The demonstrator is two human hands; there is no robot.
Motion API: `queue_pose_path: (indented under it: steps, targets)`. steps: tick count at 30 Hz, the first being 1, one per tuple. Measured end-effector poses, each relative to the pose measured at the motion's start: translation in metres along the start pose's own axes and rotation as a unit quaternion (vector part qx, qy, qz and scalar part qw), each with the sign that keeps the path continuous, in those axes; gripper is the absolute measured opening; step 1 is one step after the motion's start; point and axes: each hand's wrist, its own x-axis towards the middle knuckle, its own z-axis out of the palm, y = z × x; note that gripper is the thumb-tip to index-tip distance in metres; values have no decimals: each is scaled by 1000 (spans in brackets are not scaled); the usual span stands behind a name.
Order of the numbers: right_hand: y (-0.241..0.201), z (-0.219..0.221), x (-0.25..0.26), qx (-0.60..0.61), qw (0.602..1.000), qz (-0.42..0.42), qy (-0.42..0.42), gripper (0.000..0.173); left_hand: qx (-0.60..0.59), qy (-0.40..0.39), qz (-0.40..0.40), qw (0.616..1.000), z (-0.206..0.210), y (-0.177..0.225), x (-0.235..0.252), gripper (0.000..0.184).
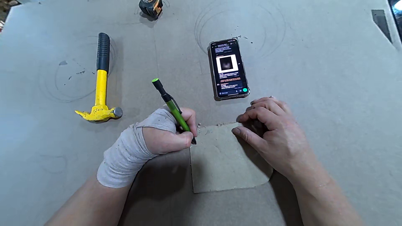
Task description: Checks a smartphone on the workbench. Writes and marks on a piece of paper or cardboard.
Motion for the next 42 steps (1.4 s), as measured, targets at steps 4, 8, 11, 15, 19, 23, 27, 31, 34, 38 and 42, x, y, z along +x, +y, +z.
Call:
queue_pose_path:
  steps: [4, 8, 11, 15, 19, 23, 27, 31, 34, 38, 42]
  targets:
    - [0, 1, 0, -1, 1000, 0, 1, 23, 7, 2, 3, 1000, 0, -1, 0, 3]
    - [0, 0, -1, 1, 1000, -1, 1, 22, 9, 1, -7, 1000, -1, -1, -1, 2]
    - [0, 0, -1, 1, 1000, -3, 3, 22, 7, 1, -3, 1000, -1, -1, -1, 3]
    - [0, 1, -1, 1, 1000, -2, 3, 23, -1, 3, -8, 1000, 0, 0, -1, 3]
    - [0, 1, -1, 1, 1000, -1, 0, 22, 8, 8, -17, 1000, 0, 0, -2, 4]
    - [1, -1, 0, 8, 1000, -6, -11, 24, 0, 16, -12, 1000, 2, 1, -1, 2]
    - [1, 0, 0, 7, 1000, 0, -16, 27, -3, 16, -14, 1000, 1, 1, -1, 4]
    - [1, -1, 0, 8, 1000, 1, -16, 27, 8, 19, -19, 1000, 2, 4, -2, 3]
    - [2, 0, 0, 10, 1000, 3, -13, 27, 16, 17, -20, 1000, 2, 4, -2, 3]
    - [2, 0, 0, 6, 1000, 2, -13, 28, 11, -2, 5, 1000, 0, -2, 2, 2]
    - [1, -1, 0, 5, 1000, -1, -14, 28, 30, 30, -13, 999, 7, 6, -1, 5]
